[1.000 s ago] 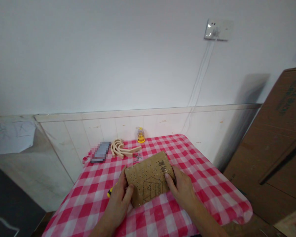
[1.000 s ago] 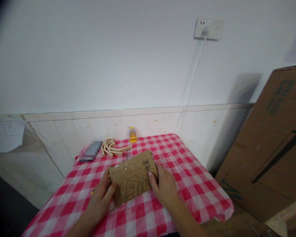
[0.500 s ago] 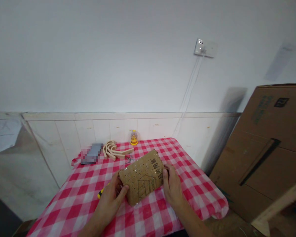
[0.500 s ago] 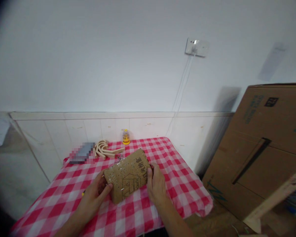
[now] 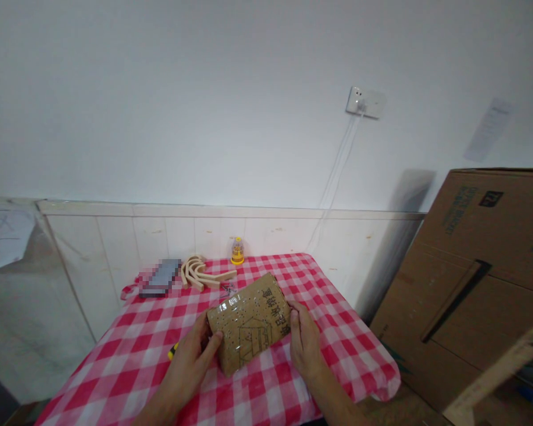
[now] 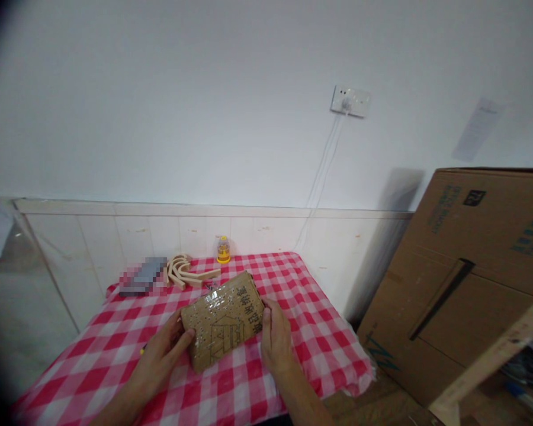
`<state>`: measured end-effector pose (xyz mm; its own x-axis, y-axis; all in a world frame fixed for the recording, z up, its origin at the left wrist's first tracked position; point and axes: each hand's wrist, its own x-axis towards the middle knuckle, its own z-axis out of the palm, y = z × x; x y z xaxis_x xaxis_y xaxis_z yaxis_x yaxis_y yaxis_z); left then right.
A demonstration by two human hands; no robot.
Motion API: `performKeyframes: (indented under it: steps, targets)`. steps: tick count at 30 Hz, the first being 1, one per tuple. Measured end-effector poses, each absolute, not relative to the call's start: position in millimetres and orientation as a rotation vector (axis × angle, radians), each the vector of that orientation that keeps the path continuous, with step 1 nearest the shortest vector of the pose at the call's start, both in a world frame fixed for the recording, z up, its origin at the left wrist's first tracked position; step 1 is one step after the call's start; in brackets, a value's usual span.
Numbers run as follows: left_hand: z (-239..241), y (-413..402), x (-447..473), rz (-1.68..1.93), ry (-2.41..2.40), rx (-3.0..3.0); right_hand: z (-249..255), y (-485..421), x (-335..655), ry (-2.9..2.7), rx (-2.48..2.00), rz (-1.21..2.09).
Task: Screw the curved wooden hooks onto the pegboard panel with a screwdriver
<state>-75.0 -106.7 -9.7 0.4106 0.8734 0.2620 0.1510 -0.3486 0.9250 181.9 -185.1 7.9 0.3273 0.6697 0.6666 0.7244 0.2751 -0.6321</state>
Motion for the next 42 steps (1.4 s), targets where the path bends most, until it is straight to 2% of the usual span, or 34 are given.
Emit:
performKeyframes:
  steps: [11,22,36,42]
  targets:
    - [-4.7,-107.5,-77.9,1.113,1.107,1.852,9.8,-188.7,182.3,-1.507,-1.366,-0.177]
    - [5.6,-114.8,-78.6,1.078,1.077,1.816,-5.7,-176.1,193.2,-1.486,-1.452,-0.222]
    - [1.3,-112.1,-78.3,1.123,1.125,1.767,4.0,-178.9,189.2,-1.48,-1.519,-0.103]
    - [-2.4,-108.2,-78.1,1.187,1.252,1.666,10.6,-180.3,182.8,-1.538,-1.615,0.096]
